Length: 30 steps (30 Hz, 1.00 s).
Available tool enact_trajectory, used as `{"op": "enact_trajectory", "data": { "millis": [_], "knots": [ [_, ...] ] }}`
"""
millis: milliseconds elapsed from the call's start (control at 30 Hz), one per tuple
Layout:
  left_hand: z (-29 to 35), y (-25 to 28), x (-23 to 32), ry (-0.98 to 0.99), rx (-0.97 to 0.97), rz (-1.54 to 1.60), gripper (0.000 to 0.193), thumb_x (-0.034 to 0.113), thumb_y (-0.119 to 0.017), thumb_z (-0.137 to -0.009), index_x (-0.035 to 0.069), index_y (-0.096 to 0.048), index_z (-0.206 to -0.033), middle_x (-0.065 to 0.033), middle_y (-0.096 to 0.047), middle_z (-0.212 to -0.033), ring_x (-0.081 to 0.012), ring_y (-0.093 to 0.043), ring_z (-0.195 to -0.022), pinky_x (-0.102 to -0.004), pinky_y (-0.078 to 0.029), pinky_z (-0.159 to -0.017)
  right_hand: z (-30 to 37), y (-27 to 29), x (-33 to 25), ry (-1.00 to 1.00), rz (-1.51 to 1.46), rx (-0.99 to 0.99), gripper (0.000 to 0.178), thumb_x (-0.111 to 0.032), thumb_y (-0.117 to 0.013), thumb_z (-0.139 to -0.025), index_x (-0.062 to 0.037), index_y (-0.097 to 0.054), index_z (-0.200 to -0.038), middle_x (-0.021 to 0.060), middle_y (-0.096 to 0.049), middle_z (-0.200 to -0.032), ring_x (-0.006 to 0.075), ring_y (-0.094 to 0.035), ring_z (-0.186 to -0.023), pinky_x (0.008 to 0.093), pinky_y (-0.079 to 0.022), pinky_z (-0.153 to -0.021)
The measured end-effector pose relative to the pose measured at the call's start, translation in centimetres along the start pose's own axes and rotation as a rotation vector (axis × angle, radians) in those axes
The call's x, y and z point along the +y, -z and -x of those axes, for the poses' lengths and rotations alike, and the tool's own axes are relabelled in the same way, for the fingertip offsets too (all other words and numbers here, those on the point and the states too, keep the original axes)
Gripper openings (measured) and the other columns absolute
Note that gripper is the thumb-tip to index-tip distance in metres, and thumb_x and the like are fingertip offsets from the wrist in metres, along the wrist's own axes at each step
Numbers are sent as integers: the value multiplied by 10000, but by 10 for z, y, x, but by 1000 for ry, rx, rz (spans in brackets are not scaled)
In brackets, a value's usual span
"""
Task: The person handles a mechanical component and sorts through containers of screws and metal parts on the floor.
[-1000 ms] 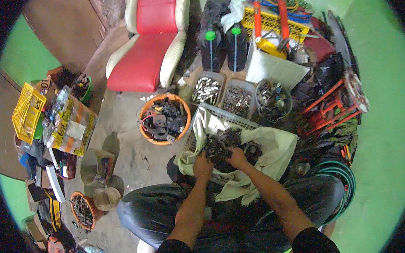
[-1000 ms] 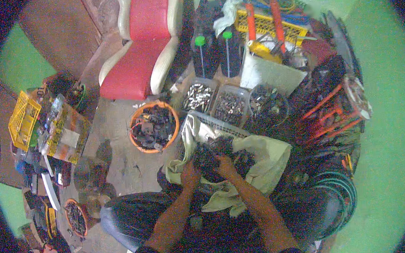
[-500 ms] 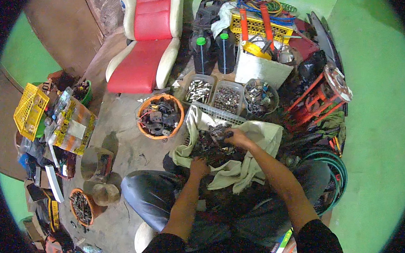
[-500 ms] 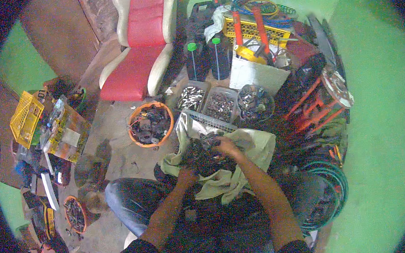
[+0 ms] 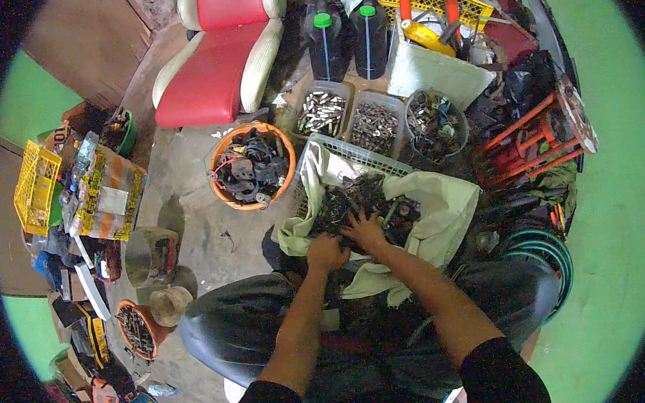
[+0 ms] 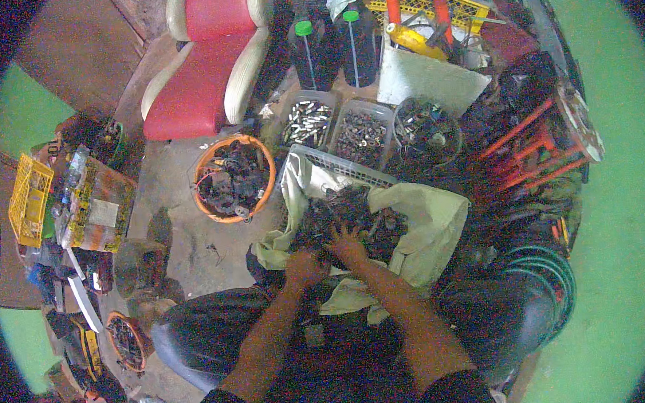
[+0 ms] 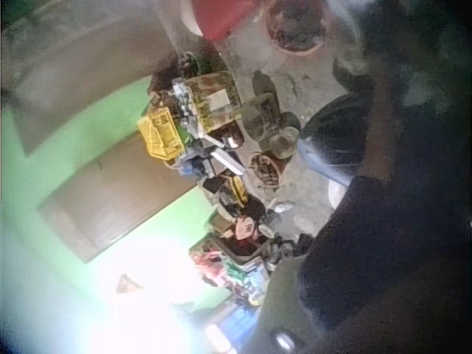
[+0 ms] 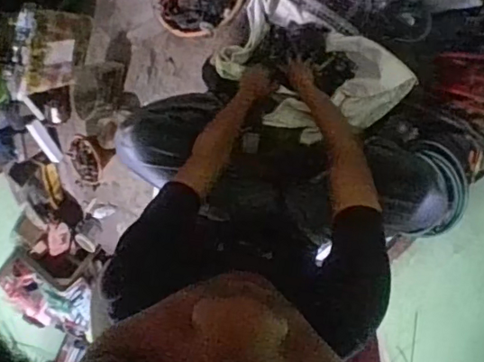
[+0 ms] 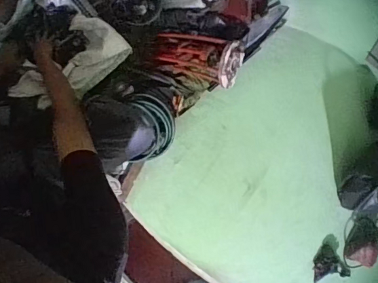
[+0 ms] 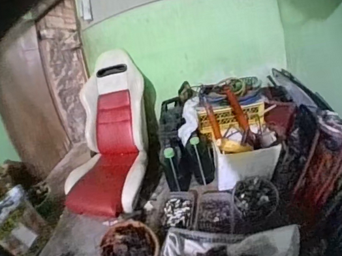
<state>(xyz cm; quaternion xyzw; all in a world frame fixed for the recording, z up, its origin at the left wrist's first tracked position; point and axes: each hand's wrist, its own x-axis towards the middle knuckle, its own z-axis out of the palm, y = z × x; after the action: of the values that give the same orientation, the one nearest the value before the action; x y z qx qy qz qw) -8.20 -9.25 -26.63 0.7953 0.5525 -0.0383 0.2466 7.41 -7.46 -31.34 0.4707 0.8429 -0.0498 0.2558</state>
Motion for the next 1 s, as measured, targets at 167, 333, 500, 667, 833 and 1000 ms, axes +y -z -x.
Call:
{"op": "enact_trajectory", "data": {
  "millis": [167, 333, 500, 667, 833, 1000],
  "knots": [
    [-12, 0, 7, -3, -50, 25, 408, 419, -591, -716, 88, -659, -946, -122, -659, -906, -295, -611, -908, -427, -512, -764, -28, -65, 1, -136, -187, 69, 621, -215, -501, -888, -422, -243, -1413, 104, -266, -1478, 419, -285, -1311, 597, -421, -875],
    [-4, 4, 3, 8, 5, 57, 398, 408, -587, -713, 84, -659, -932, -113, -655, -914, -280, -607, -913, -419, -508, -778, -10, 15, 1, 28, -179, -51, 698, -154, -519, -857, -425, -212, -1422, 134, -280, -1463, 428, -338, -1275, 510, -500, -806],
    [-9, 2, 6, -13, 19, 39, 402, 417, -582, -728, 95, -662, -956, -105, -650, -943, -275, -609, -921, -416, -506, -784, -4, -9, 7, -39, -322, 152, 539, -123, -527, -827, -284, -442, -1334, 142, -386, -1382, 412, -392, -1230, 552, -460, -862],
    [-9, -7, 0, -14, -5, 30, 421, 437, -580, -741, 118, -663, -1004, -105, -646, -968, -273, -609, -942, -427, -501, -797, 14, -8, 6, 5, -92, 129, 577, -112, -543, -816, -262, -417, -1359, 146, -386, -1372, 379, -466, -1132, 463, -500, -834],
    [-7, -8, 1, -8, 42, 47, 402, 430, -593, -737, 129, -670, -993, -103, -648, -960, -288, -615, -921, -443, -504, -784, 23, -14, 18, -31, -367, 38, 529, -220, -638, -762, -228, -510, -1276, 133, -502, -1247, 378, -497, -1069, 458, -489, -846],
    [0, -3, 4, 12, 4, 39, 383, 422, -591, -746, 114, -679, -956, -131, -647, -986, -304, -618, -932, -436, -510, -776, 54, 14, 43, -105, -472, 211, 573, -297, -738, -684, -144, -563, -1207, 136, -594, -1129, 379, -529, -1033, 435, -481, -860]
  ]
}}
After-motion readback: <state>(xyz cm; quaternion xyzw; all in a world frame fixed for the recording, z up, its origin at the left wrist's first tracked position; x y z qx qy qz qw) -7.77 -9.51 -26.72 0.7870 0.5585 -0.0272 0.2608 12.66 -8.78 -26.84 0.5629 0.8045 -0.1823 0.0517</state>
